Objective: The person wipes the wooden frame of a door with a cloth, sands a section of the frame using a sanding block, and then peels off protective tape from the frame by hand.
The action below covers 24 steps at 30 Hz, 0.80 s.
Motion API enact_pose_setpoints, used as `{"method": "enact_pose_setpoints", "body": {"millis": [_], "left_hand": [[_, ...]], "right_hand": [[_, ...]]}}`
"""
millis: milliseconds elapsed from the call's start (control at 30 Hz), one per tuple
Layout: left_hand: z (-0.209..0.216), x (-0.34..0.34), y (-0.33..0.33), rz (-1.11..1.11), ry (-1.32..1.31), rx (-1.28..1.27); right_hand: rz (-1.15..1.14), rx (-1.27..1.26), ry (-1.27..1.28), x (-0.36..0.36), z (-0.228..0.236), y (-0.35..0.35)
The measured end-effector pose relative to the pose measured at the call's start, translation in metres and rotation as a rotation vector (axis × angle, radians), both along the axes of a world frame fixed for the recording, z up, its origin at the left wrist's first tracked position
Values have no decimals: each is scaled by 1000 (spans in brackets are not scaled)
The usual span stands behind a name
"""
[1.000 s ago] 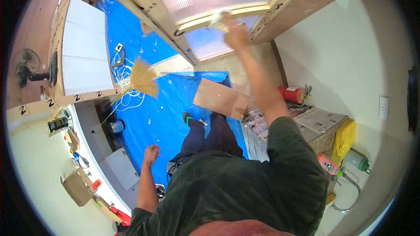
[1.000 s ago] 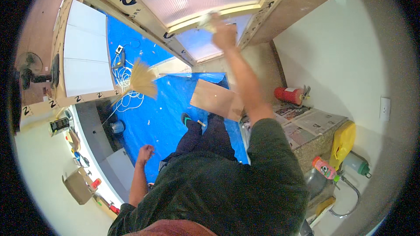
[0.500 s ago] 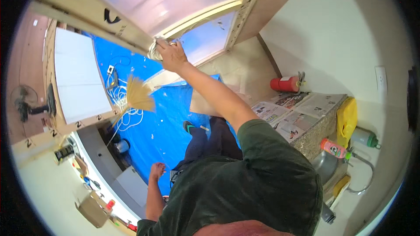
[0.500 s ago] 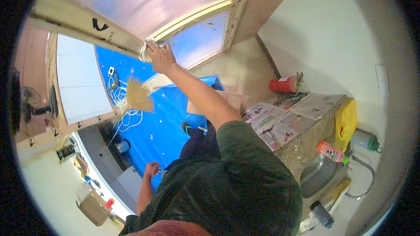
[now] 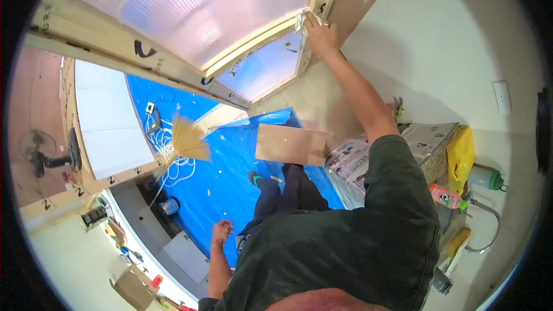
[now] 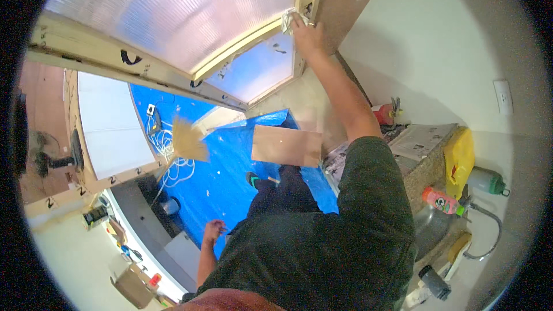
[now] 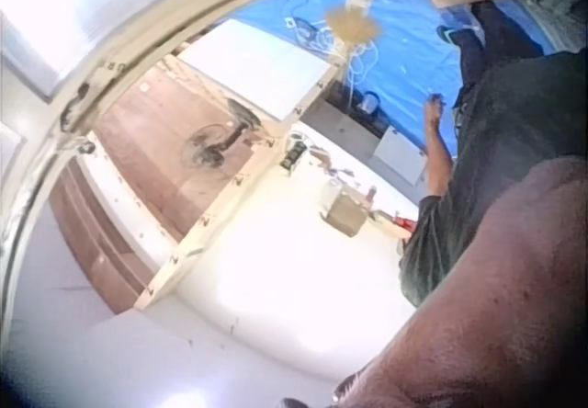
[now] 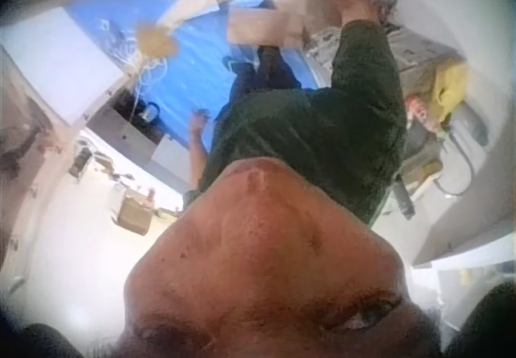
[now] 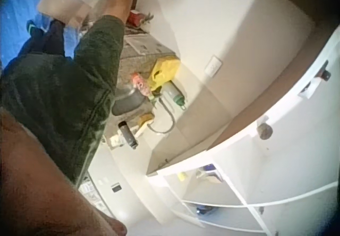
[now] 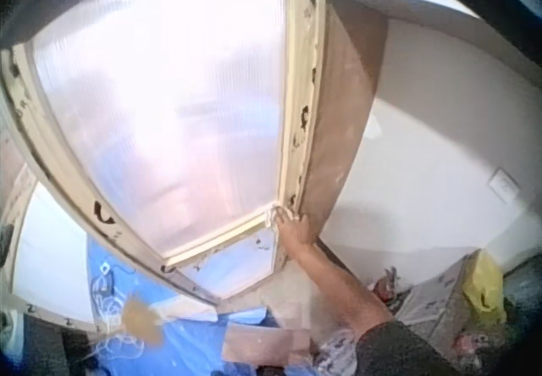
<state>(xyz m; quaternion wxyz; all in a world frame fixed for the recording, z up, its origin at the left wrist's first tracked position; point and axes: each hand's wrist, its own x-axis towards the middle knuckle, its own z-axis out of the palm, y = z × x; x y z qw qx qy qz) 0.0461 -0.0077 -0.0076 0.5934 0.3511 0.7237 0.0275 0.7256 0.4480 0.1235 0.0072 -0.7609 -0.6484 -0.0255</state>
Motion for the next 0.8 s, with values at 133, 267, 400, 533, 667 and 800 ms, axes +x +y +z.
{"method": "enact_pose_setpoints", "body": {"millis": [133, 267, 400, 533, 667, 800], "left_hand": [[-22, -36, -49, -105, 107, -145], [0, -16, -4, -90, 7, -215], [-34, -23, 13, 26, -74, -87], [-53, -7, 31, 68, -73, 60], [-68, 0, 37, 55, -117, -1], [-90, -19, 19, -297, -210, 262]], "right_hand": [[-210, -104, 96, -34, -33, 18], [-98, 199, 128, -20, -17, 7], [221, 213, -248, 19, 44, 17], [349, 347, -473, 48, 165, 25], [333, 485, -624, 74, 324, 39], [245, 729, -847, 64, 459, 41]]}}
